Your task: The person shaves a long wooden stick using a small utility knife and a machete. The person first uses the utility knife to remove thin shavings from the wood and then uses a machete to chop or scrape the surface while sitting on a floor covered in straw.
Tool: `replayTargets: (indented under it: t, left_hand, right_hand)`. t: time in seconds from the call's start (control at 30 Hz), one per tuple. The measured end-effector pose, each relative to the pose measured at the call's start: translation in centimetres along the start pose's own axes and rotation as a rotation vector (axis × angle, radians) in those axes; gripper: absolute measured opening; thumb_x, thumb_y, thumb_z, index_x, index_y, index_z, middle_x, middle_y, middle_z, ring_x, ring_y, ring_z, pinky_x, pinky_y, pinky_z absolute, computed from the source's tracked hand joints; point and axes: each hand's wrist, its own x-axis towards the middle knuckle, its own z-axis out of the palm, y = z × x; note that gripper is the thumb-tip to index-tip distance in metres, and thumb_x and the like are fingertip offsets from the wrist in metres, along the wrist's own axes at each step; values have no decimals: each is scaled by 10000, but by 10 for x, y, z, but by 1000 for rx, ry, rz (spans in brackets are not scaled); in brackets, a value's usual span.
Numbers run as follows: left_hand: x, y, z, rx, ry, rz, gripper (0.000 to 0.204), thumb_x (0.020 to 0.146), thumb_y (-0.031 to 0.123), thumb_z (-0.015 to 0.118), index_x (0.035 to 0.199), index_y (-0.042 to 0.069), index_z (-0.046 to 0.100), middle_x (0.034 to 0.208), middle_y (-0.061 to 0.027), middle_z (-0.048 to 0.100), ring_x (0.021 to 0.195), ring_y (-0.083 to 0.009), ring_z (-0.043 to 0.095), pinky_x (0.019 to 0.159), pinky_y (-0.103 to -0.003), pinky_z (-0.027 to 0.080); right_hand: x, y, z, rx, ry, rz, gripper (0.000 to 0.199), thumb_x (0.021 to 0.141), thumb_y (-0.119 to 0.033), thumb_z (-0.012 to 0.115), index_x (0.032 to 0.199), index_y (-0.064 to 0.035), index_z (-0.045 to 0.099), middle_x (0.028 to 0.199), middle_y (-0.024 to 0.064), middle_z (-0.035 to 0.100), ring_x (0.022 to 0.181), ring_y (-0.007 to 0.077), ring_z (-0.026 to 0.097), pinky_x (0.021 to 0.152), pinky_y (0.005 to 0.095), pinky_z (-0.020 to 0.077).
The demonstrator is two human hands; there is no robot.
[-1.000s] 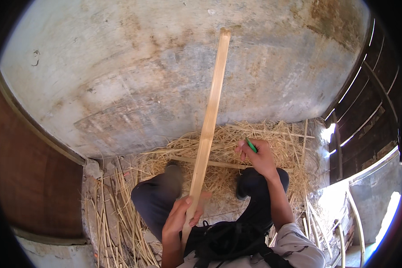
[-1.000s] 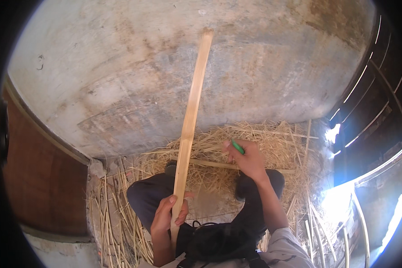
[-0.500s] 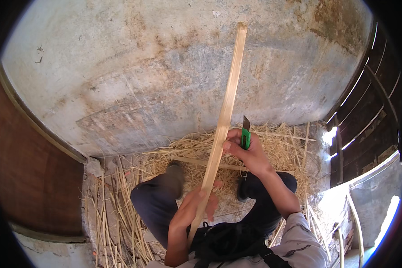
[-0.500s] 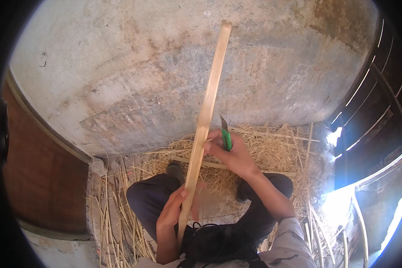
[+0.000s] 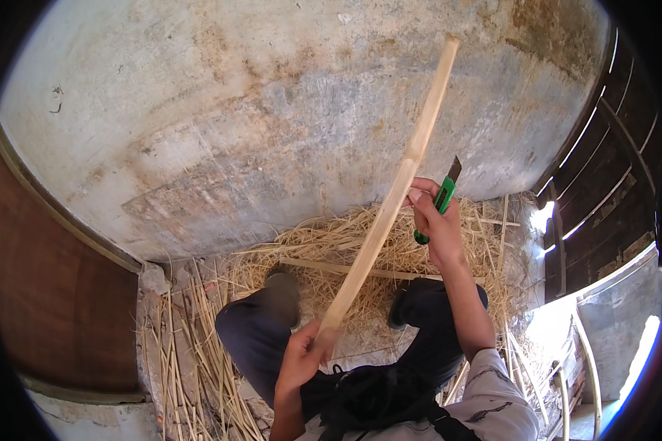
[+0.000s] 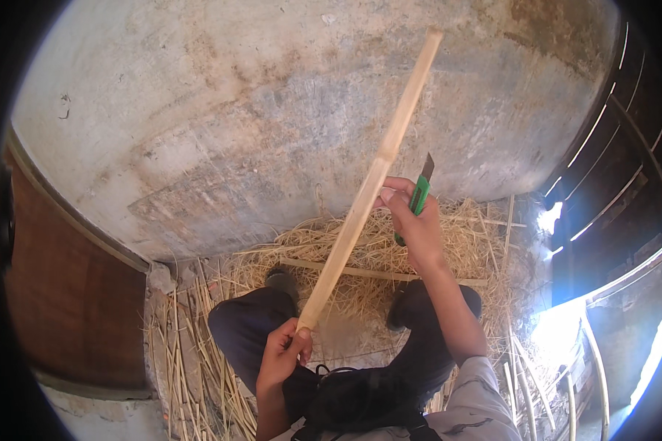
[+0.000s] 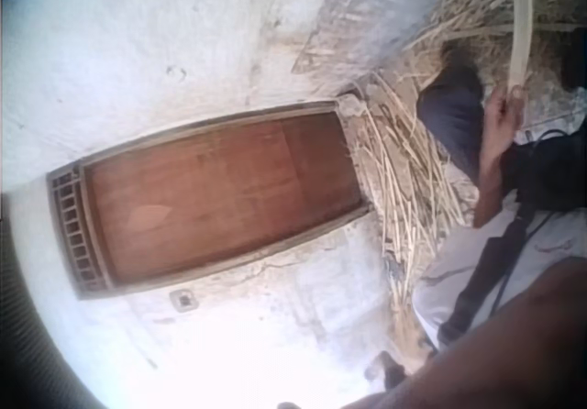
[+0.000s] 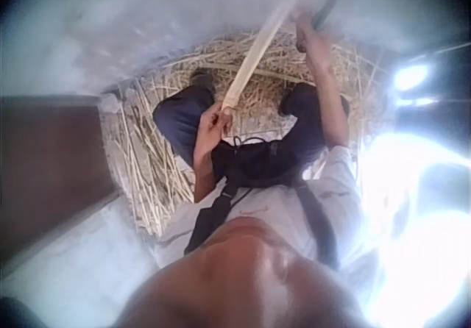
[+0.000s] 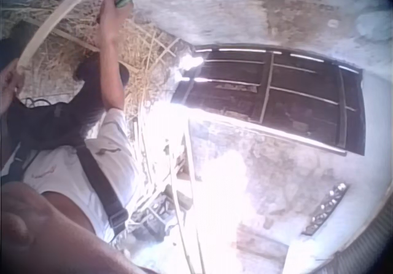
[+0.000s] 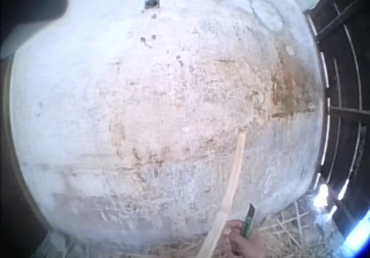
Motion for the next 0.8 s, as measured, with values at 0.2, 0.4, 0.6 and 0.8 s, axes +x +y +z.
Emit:
replayTargets:
  t: [0.2, 0.4, 0.6, 0.8]
  left_hand:
    - [13, 37, 26, 51, 148, 72, 167, 1050, 119, 682, 1175, 11, 663, 852, 45, 572, 746, -34, 504, 654, -229, 402]
    - [22, 58, 35, 17, 157, 131, 161, 1025, 88, 680, 1169, 36, 628, 851, 75, 528, 697, -6, 440, 621, -213, 345]
    - [20, 62, 32, -40, 134, 102, 194, 1034, 102, 684, 1198, 31, 609, 898, 72, 533, 762, -13, 457, 667, -212, 367]
    - [19, 65, 32, -105, 62, 146, 213, 1094, 233, 633, 1162, 45, 560, 789, 71, 466, 600, -14, 389, 539, -213, 310]
  right_hand:
    - [-18, -1, 13, -161, -123, -96, 318, 1062, -207, 629, 1323, -27, 649, 858, 24, 723, 650, 57, 507, 639, 256, 420]
    - [-40, 35, 20, -279, -321, -372, 303, 1081, -333, 616, 1145, -38, 640, 869, 60, 667, 687, 168, 603, 698, 326, 499]
    - [-52, 37, 31, -487, -515, -642, 328, 1007, -388, 710, 1075, -68, 678, 856, 98, 667, 695, 285, 676, 613, 379, 524]
    - [-58, 30, 36, -640, -580, -807, 346, 901, -378, 810, 1108, -112, 730, 816, 45, 675, 630, 255, 667, 557, 368, 513]
